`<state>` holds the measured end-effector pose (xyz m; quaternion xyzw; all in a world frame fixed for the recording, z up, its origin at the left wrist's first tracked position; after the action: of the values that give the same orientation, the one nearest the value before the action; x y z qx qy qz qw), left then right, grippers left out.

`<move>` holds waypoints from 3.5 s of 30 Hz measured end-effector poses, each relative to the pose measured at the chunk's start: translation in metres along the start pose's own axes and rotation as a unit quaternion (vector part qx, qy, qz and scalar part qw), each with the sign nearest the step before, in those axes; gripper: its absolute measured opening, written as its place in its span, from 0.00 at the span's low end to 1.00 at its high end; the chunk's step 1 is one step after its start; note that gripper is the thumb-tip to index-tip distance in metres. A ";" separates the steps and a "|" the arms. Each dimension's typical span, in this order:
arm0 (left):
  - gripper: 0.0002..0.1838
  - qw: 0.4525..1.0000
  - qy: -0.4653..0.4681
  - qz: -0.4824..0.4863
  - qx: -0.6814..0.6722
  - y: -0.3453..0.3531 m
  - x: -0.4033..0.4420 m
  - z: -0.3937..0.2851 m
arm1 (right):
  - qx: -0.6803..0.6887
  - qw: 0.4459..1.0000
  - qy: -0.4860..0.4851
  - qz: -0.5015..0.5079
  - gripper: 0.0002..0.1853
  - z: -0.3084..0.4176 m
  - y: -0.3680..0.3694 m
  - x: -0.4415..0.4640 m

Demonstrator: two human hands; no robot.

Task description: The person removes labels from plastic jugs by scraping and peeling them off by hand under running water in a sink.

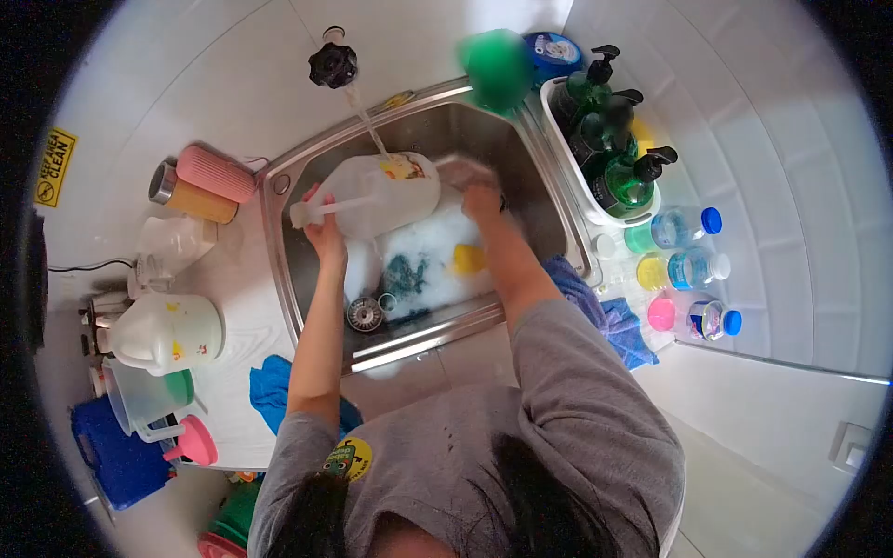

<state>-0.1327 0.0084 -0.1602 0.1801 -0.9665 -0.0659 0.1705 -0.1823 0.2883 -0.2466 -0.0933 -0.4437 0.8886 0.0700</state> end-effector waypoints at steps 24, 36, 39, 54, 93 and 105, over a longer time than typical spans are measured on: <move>0.29 0.966 -0.250 -0.035 -0.052 -0.022 -0.049 0.011 | 0.301 0.946 -0.112 0.048 0.16 0.102 -0.014 -0.071; 0.30 0.985 -0.165 -0.017 -0.038 -0.039 -0.053 0.052 | 0.288 0.940 -0.185 0.003 0.16 0.090 0.000 -0.074; 0.30 0.993 -0.116 -0.008 0.004 -0.033 -0.046 0.050 | 0.279 0.951 -0.088 0.101 0.17 0.072 -0.005 -0.041; 0.23 0.984 0.081 0.028 0.154 -0.014 -0.013 -0.047 | -0.042 0.954 -0.220 0.200 0.08 -0.023 0.088 -0.033; 0.25 0.996 0.048 0.049 0.054 0.006 -0.014 -0.041 | -0.133 0.860 -0.483 0.096 0.09 0.010 0.130 -0.087; 0.25 0.999 0.007 0.014 0.044 -0.009 -0.027 -0.014 | -0.133 0.843 -0.385 0.352 0.13 -0.046 0.030 -0.069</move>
<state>-0.1007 0.0088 -0.1568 0.1741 -0.9697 -0.0193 0.1703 -0.1055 0.2917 -0.2908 0.0984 -0.4865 0.7502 -0.4369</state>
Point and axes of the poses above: each hand's wrist, its own x-axis towards the middle knuckle, its own y-axis out of the palm, z = x × y, the point moved 3 cm from there along x, towards the middle knuckle, and after that the axes turned 2 degrees about z, right-handed, at the moved point
